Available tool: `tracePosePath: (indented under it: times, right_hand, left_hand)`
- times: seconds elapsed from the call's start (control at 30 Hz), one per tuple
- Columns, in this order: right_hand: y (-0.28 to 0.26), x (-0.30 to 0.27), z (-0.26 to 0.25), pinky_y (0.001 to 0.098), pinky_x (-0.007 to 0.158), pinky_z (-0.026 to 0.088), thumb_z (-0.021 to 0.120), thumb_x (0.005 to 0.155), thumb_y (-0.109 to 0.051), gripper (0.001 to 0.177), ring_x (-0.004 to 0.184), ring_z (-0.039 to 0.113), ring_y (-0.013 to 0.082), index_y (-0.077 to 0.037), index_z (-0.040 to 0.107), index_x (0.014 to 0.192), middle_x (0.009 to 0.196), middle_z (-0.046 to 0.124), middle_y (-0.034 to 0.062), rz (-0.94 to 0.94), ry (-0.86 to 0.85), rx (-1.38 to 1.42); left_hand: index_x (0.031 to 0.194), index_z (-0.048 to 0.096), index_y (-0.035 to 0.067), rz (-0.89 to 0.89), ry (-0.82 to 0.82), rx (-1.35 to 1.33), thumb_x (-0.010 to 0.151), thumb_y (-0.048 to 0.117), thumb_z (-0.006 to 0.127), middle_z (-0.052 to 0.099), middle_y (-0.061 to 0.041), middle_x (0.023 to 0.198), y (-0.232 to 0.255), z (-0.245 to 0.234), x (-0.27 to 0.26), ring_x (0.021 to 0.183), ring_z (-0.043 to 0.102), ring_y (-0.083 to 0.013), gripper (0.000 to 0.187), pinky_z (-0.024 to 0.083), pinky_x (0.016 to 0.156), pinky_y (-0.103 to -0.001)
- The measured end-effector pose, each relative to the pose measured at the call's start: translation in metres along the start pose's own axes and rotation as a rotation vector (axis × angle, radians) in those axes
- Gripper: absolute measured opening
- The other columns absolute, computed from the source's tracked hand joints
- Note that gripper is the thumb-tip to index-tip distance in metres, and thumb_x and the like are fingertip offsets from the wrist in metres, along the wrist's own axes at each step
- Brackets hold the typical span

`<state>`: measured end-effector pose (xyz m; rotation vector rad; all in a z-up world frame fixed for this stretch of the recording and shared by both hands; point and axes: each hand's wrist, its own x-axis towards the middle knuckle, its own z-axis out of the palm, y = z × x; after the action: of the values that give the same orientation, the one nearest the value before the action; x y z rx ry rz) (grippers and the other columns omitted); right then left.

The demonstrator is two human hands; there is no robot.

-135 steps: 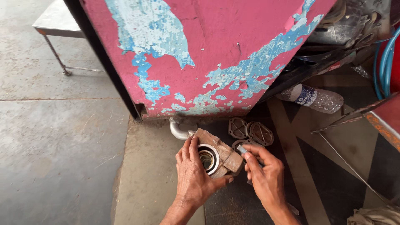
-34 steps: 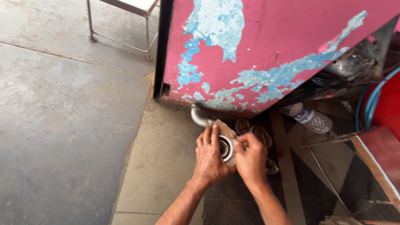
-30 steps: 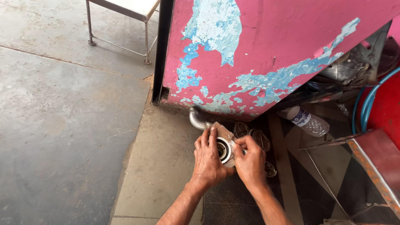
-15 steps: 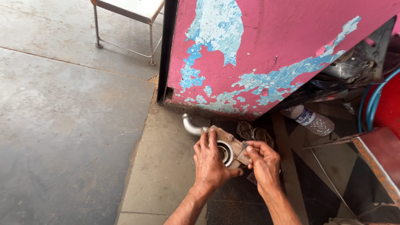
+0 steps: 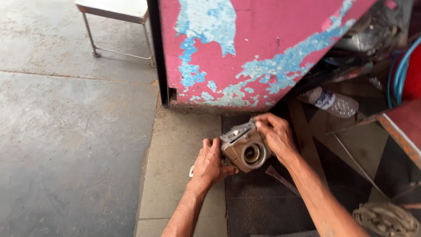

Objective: The person cleans and handles metal engine components, including a cylinder head and a piston assembly, while using a small scraper by hand.

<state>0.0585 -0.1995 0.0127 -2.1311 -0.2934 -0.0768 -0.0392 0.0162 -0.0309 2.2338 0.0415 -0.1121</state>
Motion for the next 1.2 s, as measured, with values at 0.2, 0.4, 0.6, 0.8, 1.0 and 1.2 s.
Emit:
tracePosePath:
  times: [0.2,0.4,0.6,0.8,1.0,1.2]
  right_hand:
    - [-0.005,-0.015,-0.006,0.0233,0.06,0.047,0.066,0.095,-0.006,0.023,0.074,0.061,0.0079,-0.002,0.07,0.117,0.091,0.073,0.0052,0.092,0.137,0.319]
    - [-0.025,-0.083,0.009,0.0211,0.044,0.046,0.063,0.089,-0.004,0.025,0.057,0.056,0.0065,-0.005,0.072,0.112,0.083,0.072,0.0046,0.396,0.159,0.337]
    - [-0.035,-0.113,0.026,0.0203,0.041,0.044,0.071,0.084,-0.001,0.03,0.053,0.053,0.0061,-0.002,0.074,0.114,0.085,0.07,0.0065,0.448,0.178,0.467]
    - [-0.049,-0.114,0.03,0.0262,0.073,0.065,0.068,0.094,-0.006,0.025,0.092,0.074,0.0147,0.001,0.074,0.118,0.11,0.075,0.011,-0.095,0.157,0.177]
    - [-0.074,-0.116,0.035,0.0284,0.066,0.062,0.067,0.093,-0.011,0.024,0.077,0.076,0.0198,-0.002,0.076,0.113,0.094,0.077,0.0101,0.124,0.114,-0.158]
    - [-0.086,-0.122,0.04,0.0284,0.072,0.063,0.068,0.092,-0.007,0.02,0.085,0.076,0.0196,0.003,0.076,0.108,0.099,0.076,0.0115,-0.128,0.197,-0.169]
  left_hand:
    - [0.122,0.046,0.005,-0.075,-0.085,-0.077,0.06,0.049,0.095,0.073,-0.022,0.109,-0.018,0.024,0.012,0.103,0.073,-0.039,0.091,0.058,0.089,-0.047]
    - [0.122,0.036,0.005,-0.312,-0.214,-0.252,0.076,0.051,0.081,0.073,-0.024,0.104,-0.003,0.039,-0.012,0.092,0.077,-0.0334,0.079,0.065,0.079,-0.043]
    - [0.12,0.035,0.009,-0.619,-0.178,-0.664,0.083,0.027,0.08,0.071,-0.018,0.097,0.019,0.042,-0.04,0.072,0.072,-0.0246,0.061,0.06,0.058,-0.037]
    - [0.122,0.037,-0.001,-0.654,-0.103,-0.958,0.086,0.019,0.073,0.061,-0.017,0.087,0.029,0.056,-0.057,0.065,0.061,-0.0246,0.054,0.051,0.051,-0.036]
    - [0.126,0.034,0.005,-0.719,-0.144,-0.827,0.088,0.022,0.065,0.064,-0.016,0.107,0.038,0.061,-0.058,0.09,0.072,-0.0213,0.053,0.062,0.068,-0.034]
    - [0.125,0.038,0.001,-0.699,-0.083,-0.829,0.085,0.034,0.072,0.066,-0.017,0.11,0.044,0.057,-0.054,0.092,0.071,-0.0216,0.062,0.06,0.071,-0.037]
